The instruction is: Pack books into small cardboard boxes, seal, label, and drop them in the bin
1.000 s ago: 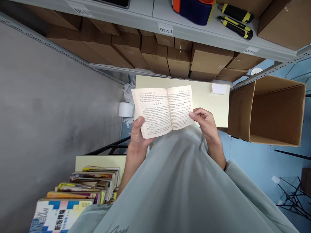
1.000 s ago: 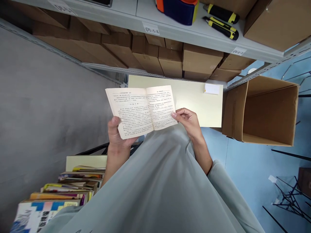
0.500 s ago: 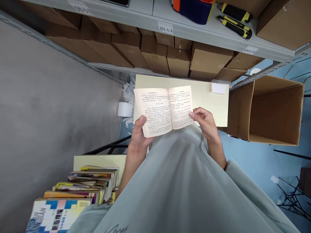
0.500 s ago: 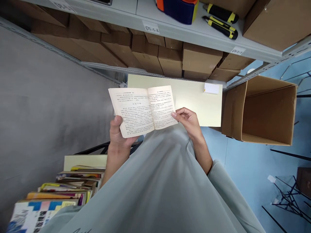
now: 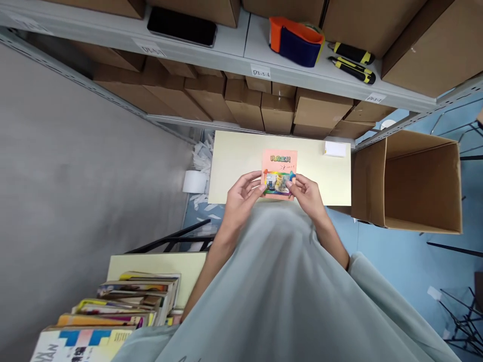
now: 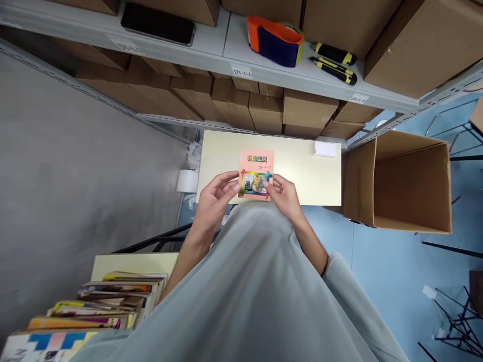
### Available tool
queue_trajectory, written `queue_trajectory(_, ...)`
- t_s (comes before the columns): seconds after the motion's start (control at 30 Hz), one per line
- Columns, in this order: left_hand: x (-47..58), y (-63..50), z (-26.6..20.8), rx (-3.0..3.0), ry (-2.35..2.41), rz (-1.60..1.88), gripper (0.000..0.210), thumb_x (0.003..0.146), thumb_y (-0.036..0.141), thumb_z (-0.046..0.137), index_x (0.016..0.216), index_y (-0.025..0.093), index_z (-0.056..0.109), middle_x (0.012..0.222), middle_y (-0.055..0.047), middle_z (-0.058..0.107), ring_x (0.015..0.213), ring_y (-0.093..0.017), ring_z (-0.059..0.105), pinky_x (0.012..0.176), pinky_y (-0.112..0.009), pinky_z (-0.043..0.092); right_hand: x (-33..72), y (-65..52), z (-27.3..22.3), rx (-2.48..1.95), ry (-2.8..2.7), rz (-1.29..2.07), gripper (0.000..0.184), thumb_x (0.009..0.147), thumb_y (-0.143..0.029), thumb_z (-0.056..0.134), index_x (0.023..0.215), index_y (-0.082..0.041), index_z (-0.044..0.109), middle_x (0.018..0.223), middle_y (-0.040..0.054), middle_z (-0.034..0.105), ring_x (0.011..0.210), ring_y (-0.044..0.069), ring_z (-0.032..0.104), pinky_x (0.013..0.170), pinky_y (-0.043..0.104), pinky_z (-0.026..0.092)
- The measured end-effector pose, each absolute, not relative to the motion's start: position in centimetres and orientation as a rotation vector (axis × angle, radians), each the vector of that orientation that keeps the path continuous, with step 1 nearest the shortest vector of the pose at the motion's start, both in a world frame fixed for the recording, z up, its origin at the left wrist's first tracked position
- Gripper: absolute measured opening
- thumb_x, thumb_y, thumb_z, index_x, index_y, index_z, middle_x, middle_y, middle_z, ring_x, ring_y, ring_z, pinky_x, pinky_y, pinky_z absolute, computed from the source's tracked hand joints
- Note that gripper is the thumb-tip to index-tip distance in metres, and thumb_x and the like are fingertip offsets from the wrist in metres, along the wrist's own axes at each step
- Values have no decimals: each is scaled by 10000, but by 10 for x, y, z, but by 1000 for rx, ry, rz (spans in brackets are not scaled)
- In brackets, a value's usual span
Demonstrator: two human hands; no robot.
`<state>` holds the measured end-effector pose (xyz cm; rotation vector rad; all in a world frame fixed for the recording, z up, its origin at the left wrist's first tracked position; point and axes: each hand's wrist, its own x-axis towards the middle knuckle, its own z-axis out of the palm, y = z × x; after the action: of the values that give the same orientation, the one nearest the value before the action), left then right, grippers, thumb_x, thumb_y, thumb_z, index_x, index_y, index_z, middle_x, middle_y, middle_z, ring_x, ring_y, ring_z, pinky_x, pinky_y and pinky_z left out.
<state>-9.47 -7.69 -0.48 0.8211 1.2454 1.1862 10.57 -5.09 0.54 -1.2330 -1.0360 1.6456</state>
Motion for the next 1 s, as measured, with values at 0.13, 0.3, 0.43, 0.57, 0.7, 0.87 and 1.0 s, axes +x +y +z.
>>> queue_trajectory(0.13, -101, -77, -10, 787, 1252, 1262, 517, 783, 376, 943, 1216, 208, 717, 1221, -119, 787, 1073, -232, 770, 991, -374, 620, 115, -50, -5, -1256, -1058, 1666, 595, 748, -755, 875, 931, -205, 738, 844, 8, 750, 734, 147, 672, 711, 269, 599)
queue_trajectory(0.3, -101, -79, -6, 806, 1271, 1266, 489, 749, 346, 955, 1158, 189, 738, 1136, -108, 803, 1017, -220, 776, 969, -367, 633, 118, -54, -16, -1225, -1116, 1622, 588, 823, -755, 823, 977, -190, 764, 846, 11, 734, 737, 142, 660, 695, 256, 583)
queue_trajectory(0.43, -98, -79, -6, 809, 1358, 1321, 421, 749, 343, 943, 1099, 188, 766, 1119, -97, 808, 1077, -231, 770, 1016, -376, 614, 119, -58, -11, -1186, -1327, 1426, 406, 944, -623, 782, 1065, -240, 843, 1134, 65, 794, 1084, 223, 729, 994, 370, 600)
queue_trajectory(0.57, -95, -79, -9, 772, 1373, 1385, 337, 716, 334, 937, 994, 203, 797, 1070, -82, 825, 1049, -238, 780, 981, -376, 624, 120, -61, 4, -1111, -1558, 1214, 145, 1011, -398, 752, 982, -342, 882, 1460, 24, 723, 1521, 275, 524, 1300, 522, 384)
queue_trajectory(0.7, -95, -80, -9, 759, 1398, 1402, 314, 712, 334, 942, 951, 197, 792, 1035, -83, 828, 1034, -236, 787, 991, -390, 628, 119, -62, 4, -1174, -1565, 1154, 145, 1003, -343, 749, 939, -354, 878, 1440, 1, 743, 1561, 279, 489, 1326, 568, 339)
queue_trajectory(0.87, -96, -82, -7, 819, 1410, 1380, 415, 730, 385, 970, 1038, 181, 781, 995, -71, 813, 989, -206, 784, 966, -348, 629, 117, -60, -19, -1311, -1272, 1320, 356, 944, -532, 808, 1175, -261, 829, 1216, 55, 831, 1208, 269, 743, 1190, 484, 518)
queue_trajectory(1.0, -87, -87, 2, 969, 1360, 1311, 433, 824, 443, 921, 1136, 174, 789, 938, -56, 796, 1010, -216, 782, 1022, -386, 622, 113, -55, -33, -1215, -985, 1699, 549, 863, -654, 843, 1174, -205, 791, 1113, 71, 836, 1006, 243, 774, 913, 367, 634)
